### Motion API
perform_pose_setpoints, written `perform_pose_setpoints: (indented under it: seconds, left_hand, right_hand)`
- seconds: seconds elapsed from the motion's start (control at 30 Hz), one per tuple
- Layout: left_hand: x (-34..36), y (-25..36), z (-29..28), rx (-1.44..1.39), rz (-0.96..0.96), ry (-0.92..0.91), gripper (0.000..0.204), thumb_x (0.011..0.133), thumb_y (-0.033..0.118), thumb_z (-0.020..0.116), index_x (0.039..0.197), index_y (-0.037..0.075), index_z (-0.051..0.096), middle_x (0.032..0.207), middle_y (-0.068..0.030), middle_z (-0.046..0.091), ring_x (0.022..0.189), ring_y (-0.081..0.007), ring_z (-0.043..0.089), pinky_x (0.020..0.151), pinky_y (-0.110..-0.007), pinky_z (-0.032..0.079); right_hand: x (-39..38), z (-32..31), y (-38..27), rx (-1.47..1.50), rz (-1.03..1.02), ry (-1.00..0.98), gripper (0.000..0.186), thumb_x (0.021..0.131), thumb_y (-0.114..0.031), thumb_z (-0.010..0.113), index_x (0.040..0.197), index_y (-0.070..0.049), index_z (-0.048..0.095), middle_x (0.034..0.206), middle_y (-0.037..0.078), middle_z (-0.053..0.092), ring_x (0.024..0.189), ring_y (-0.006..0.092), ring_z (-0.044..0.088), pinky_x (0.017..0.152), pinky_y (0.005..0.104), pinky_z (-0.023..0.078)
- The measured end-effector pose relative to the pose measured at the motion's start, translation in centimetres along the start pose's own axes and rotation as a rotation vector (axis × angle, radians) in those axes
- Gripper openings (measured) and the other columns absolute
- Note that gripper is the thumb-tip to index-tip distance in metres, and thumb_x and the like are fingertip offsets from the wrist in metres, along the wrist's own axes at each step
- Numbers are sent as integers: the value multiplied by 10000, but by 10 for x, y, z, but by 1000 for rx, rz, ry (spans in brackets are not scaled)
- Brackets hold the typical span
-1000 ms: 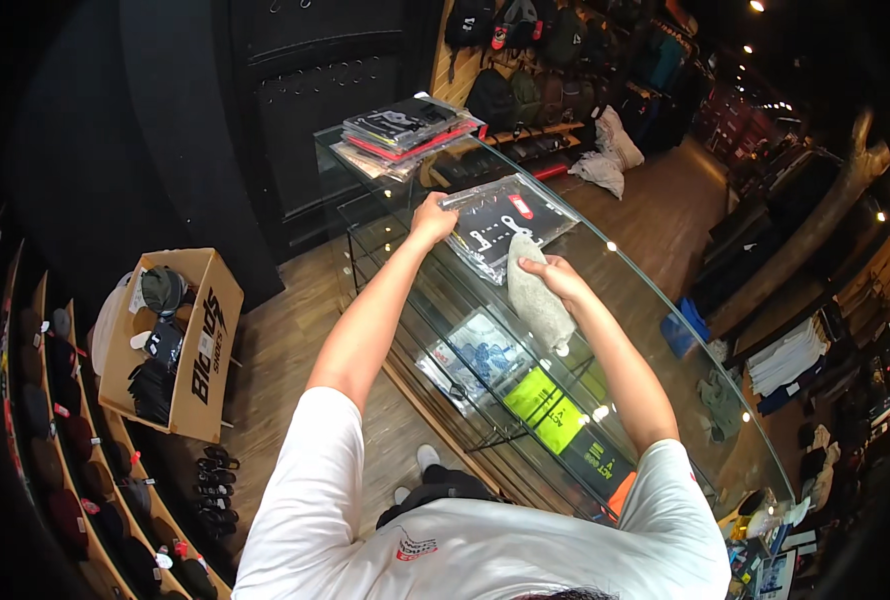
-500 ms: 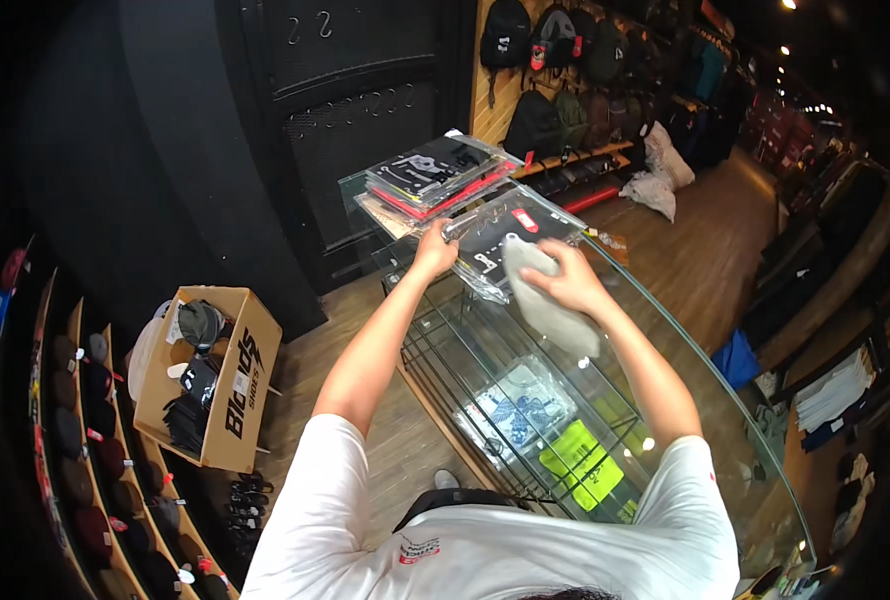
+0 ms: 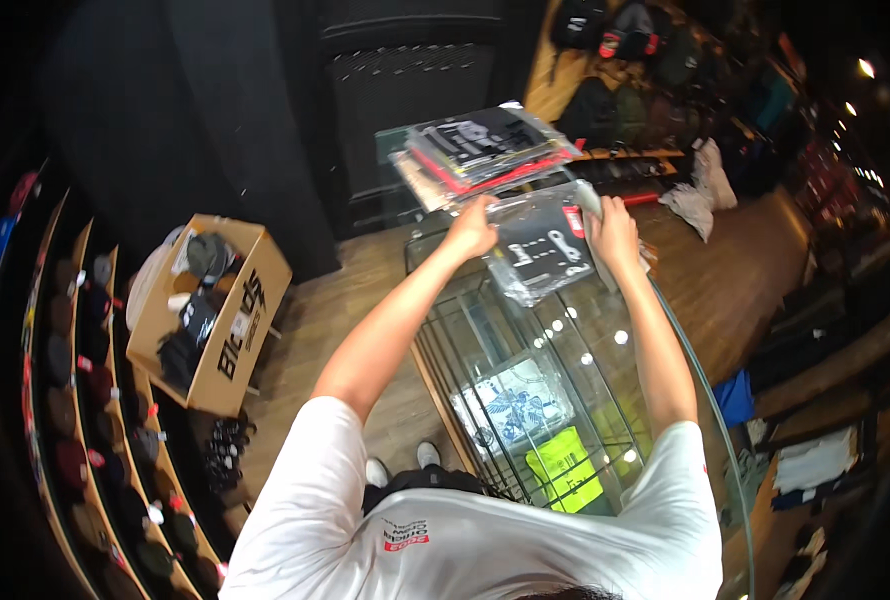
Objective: Wiping down a glass display counter and cleaning packaged merchandise in a clothing store.
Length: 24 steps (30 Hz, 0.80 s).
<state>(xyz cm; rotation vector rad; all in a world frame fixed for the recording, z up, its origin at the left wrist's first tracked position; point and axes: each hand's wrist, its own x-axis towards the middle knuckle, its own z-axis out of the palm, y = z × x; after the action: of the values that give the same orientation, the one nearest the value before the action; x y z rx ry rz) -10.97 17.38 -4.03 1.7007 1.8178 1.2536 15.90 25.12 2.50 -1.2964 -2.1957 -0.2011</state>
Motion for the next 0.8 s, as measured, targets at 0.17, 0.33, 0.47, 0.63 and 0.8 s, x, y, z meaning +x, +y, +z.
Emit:
perform_pose_setpoints:
  seconds: [0.17, 0.33, 0.47, 0.63, 0.8]
  left_hand:
    - [-11, 18, 14, -124, 29, 123, 554, 752, 51, 689, 1296, 25, 584, 1237, -253, 645, 1162, -394, 632, 1004, -462, 507]
    - [-56, 28, -4, -223, 78, 260, 610, 885, 163, 720, 1414, 71, 431, 1300, -271, 465, 1095, -522, 587, 938, -555, 509]
    - [-139, -21, -81, -232, 457, 388, 227, 944, 117, 610, 1160, 54, 642, 1044, -136, 638, 896, -321, 689, 774, -410, 555]
    - [-320, -219, -119, 20, -199, 321, 186, 940, 110, 565, 1093, 63, 660, 1061, -177, 671, 1022, -381, 650, 828, -478, 540]
    - [-631, -417, -150, 274, -1007, -400, 298, 792, 165, 654, 1045, 54, 765, 1130, -230, 716, 1078, -373, 693, 902, -482, 556]
  right_hand:
    - [-67, -61, -84, 306, -445, -296, 358, 807, -145, 801, 1094, 22, 667, 1058, 205, 661, 982, 441, 637, 817, 461, 521]
    - [-102, -118, -7, 193, -146, -519, 554, 804, -154, 816, 1259, 79, 603, 1223, 274, 646, 1166, 425, 601, 1010, 460, 468]
    - [-171, -93, 15, 55, -44, -348, 549, 907, -165, 724, 1349, 94, 528, 1271, 312, 608, 1165, 454, 597, 1012, 450, 467]
    - [-202, -80, -19, -140, -25, -103, 458, 939, -230, 671, 1274, 57, 549, 1196, 259, 602, 1114, 461, 575, 950, 467, 471]
    - [-212, -97, -40, -255, 112, 15, 533, 933, -430, 653, 1221, 18, 638, 1240, 230, 650, 1103, 417, 632, 932, 463, 509]
